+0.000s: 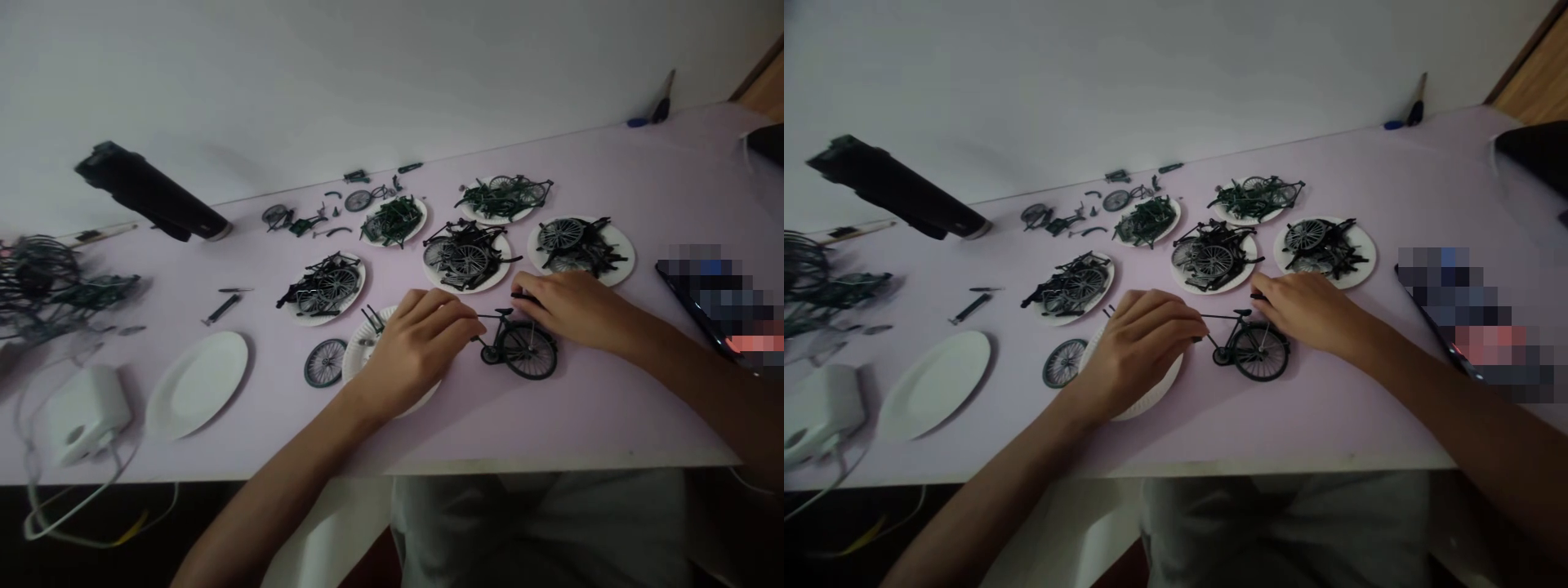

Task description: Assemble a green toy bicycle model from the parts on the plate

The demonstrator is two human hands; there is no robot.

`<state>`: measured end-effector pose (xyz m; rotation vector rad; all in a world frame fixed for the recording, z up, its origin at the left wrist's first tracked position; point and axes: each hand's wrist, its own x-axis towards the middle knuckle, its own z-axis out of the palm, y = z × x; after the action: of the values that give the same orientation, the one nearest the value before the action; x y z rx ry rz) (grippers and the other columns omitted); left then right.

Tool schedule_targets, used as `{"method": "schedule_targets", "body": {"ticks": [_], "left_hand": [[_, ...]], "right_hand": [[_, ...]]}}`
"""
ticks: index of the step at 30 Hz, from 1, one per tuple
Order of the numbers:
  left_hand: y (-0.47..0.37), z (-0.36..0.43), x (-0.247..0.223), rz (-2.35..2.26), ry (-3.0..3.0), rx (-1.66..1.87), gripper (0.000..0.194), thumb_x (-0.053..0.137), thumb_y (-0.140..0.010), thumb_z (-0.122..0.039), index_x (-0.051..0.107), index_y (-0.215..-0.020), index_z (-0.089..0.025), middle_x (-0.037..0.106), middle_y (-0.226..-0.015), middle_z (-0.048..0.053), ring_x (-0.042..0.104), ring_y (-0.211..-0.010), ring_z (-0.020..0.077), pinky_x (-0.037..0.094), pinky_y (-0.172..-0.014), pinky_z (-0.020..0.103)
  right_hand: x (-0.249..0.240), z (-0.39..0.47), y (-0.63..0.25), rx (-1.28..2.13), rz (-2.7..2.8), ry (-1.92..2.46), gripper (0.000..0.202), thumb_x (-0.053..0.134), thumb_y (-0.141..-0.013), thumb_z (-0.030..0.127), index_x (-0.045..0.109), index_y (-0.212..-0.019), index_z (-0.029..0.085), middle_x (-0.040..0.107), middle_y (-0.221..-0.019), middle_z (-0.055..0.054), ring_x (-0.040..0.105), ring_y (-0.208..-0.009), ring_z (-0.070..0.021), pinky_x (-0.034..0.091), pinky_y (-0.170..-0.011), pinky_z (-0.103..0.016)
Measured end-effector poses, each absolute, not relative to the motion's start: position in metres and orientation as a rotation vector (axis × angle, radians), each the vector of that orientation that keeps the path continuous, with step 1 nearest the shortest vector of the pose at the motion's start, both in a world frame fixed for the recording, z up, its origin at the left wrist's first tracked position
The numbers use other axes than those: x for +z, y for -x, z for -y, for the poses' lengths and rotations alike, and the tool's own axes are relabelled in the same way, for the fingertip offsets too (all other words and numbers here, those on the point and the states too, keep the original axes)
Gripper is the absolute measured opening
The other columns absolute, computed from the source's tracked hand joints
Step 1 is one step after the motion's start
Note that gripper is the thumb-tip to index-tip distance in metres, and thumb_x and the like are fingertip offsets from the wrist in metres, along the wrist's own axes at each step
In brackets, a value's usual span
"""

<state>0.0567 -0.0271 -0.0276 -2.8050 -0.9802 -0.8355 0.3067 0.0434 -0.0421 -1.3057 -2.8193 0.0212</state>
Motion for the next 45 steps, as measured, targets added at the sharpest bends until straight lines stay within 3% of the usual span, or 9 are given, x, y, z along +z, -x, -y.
{"method": "schedule_targets", "body": {"ticks": [9, 20, 28, 34, 45], "left_hand": [[-0.065, 0.035, -0.034, 1.154, 3.016, -1.027, 0.010, 0.051, -0.098, -0.007, 0.053, -0.102, -0.016, 0.063, -0.100, 0.007, 0.061, -0.085, 0.0121, 0.049, -0.068, 0.023], [-0.070, 0.031, -0.035, 1.016, 3.014, -0.873, 0.007, 0.053, -0.098, -0.008, 0.054, -0.099, -0.016, 0.070, -0.097, 0.005, 0.064, -0.088, 0.0157, 0.047, -0.079, 0.031], [-0.065, 0.030, -0.033, 1.002, 2.992, -0.856, 0.015, 0.055, -0.100, -0.015, 0.061, -0.113, -0.016, 0.073, -0.104, 0.007, 0.066, -0.098, 0.0178, 0.047, -0.090, 0.035], [-0.066, 0.030, -0.030, 1.021, 3.051, -0.713, 0.010, 0.054, -0.101, -0.018, 0.064, -0.102, -0.015, 0.070, -0.108, 0.007, 0.062, -0.098, 0.0176, 0.044, -0.088, 0.034], [-0.067, 0.032, -0.031, 0.962, 2.995, -0.642, 0.014, 0.050, -0.103, -0.020, 0.063, -0.102, -0.016, 0.069, -0.103, 0.007, 0.060, -0.094, 0.0178, 0.042, -0.086, 0.035]], "right_hand": [[-0.044, -0.044, -0.307, 0.038, 2.810, 1.302, 0.018, 0.047, -0.101, 0.036, 0.056, -0.098, 0.020, 0.071, -0.075, -0.005, 0.065, -0.063, -0.0210, 0.024, -0.055, -0.029], [-0.039, -0.040, -0.304, -0.018, 2.825, 1.306, 0.022, 0.043, -0.102, 0.035, 0.057, -0.099, 0.018, 0.072, -0.076, -0.008, 0.065, -0.062, -0.0214, 0.023, -0.054, -0.031], [-0.041, -0.041, -0.306, 0.015, 2.823, 1.287, 0.021, 0.044, -0.102, 0.035, 0.056, -0.099, 0.018, 0.073, -0.079, -0.008, 0.065, -0.063, -0.0218, 0.024, -0.054, -0.030], [-0.040, -0.041, -0.306, -0.008, 2.819, 1.286, 0.019, 0.045, -0.102, 0.034, 0.056, -0.100, 0.019, 0.073, -0.078, -0.007, 0.065, -0.063, -0.0215, 0.022, -0.054, -0.030], [-0.043, -0.043, -0.306, -0.014, 2.837, 1.275, 0.022, 0.041, -0.102, 0.035, 0.056, -0.096, 0.019, 0.070, -0.072, -0.006, 0.063, -0.060, -0.0207, 0.022, -0.053, -0.030]]}}
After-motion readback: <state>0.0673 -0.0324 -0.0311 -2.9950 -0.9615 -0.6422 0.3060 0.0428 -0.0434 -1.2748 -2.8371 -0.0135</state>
